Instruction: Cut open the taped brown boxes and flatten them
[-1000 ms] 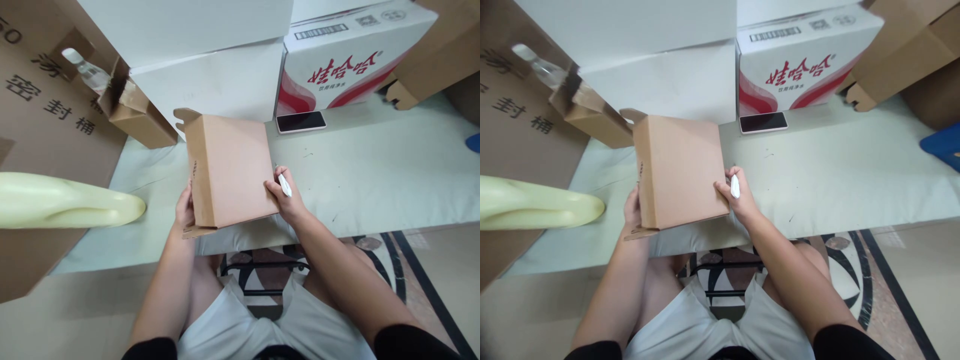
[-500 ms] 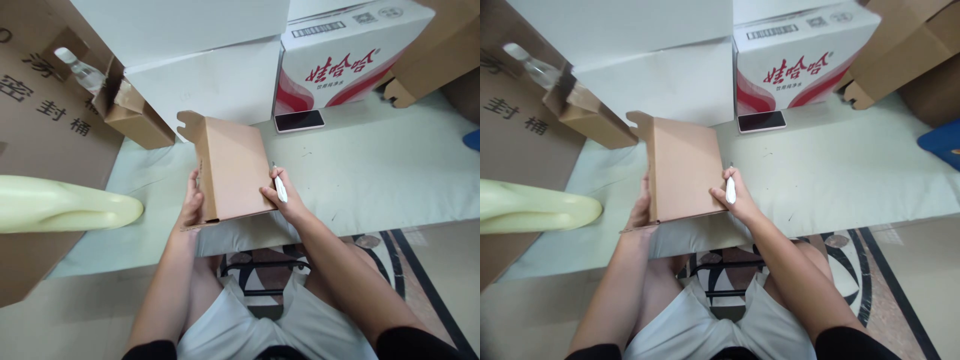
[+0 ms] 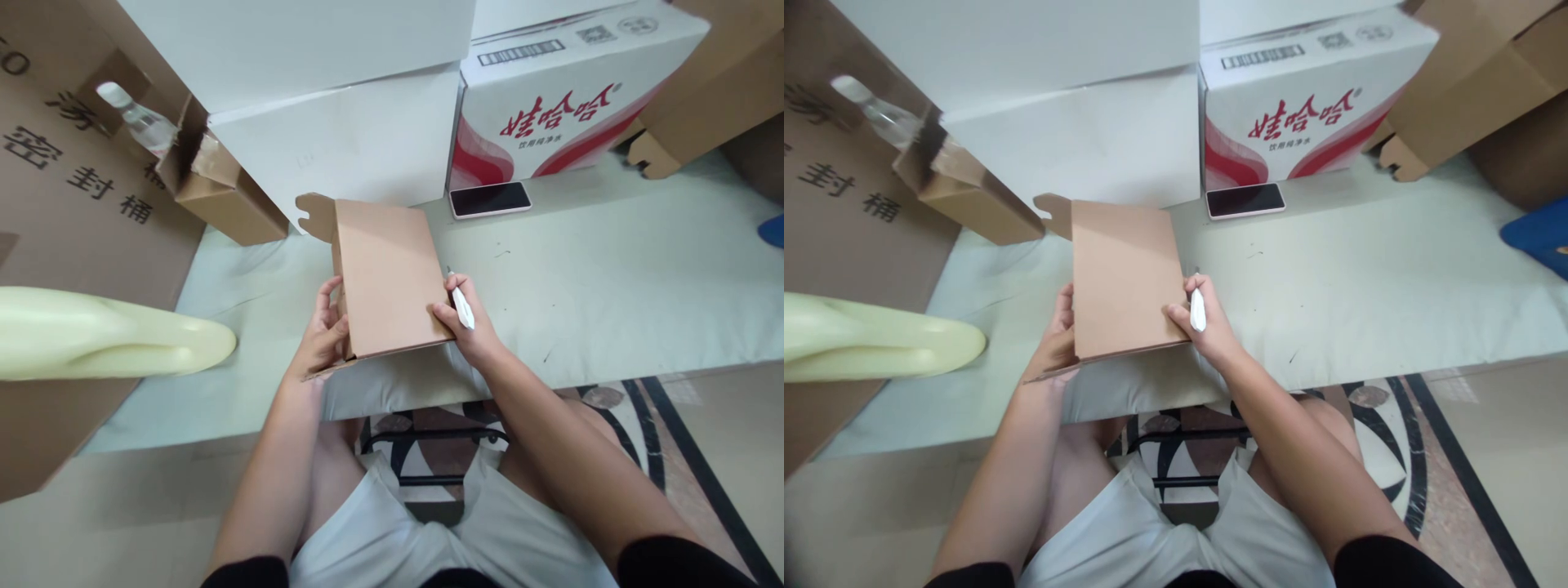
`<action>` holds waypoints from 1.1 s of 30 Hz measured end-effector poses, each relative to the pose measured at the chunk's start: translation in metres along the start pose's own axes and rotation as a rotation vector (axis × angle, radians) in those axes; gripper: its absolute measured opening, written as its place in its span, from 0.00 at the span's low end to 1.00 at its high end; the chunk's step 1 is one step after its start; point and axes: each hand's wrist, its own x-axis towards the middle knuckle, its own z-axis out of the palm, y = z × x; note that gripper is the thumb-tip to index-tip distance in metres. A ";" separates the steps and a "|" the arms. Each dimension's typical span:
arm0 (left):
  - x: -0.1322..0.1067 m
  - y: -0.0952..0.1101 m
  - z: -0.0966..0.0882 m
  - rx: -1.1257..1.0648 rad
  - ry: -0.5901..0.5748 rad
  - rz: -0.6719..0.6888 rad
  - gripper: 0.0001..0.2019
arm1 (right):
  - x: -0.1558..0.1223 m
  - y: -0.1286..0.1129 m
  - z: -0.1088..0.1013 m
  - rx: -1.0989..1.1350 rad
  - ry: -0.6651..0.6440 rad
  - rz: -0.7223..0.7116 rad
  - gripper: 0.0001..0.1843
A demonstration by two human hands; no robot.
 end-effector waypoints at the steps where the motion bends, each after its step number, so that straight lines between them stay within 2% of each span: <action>1: -0.001 0.001 0.000 -0.003 -0.007 0.004 0.40 | 0.000 0.000 0.000 0.009 -0.001 -0.007 0.24; 7: -0.002 0.002 0.003 -0.017 0.002 0.006 0.34 | -0.003 0.000 0.000 0.035 0.007 0.009 0.23; 13: -0.001 0.002 0.005 0.029 0.065 0.030 0.28 | -0.003 0.000 0.002 0.085 0.053 0.072 0.28; 18: -0.002 -0.003 -0.006 0.093 0.013 0.060 0.23 | -0.002 -0.006 0.002 0.203 0.096 0.173 0.32; 22: -0.001 -0.012 -0.015 0.189 -0.064 0.159 0.25 | -0.004 -0.011 0.002 0.248 0.069 0.232 0.33; 26: 0.001 -0.015 -0.012 0.195 -0.064 0.216 0.26 | -0.004 -0.014 0.003 0.285 0.097 0.238 0.33; 29: 0.002 -0.013 -0.008 0.144 -0.043 0.180 0.26 | -0.002 -0.015 0.004 0.388 0.139 0.241 0.34; 33: 0.002 -0.004 0.000 -0.056 0.070 0.078 0.26 | 0.001 -0.017 0.002 0.507 0.160 0.215 0.35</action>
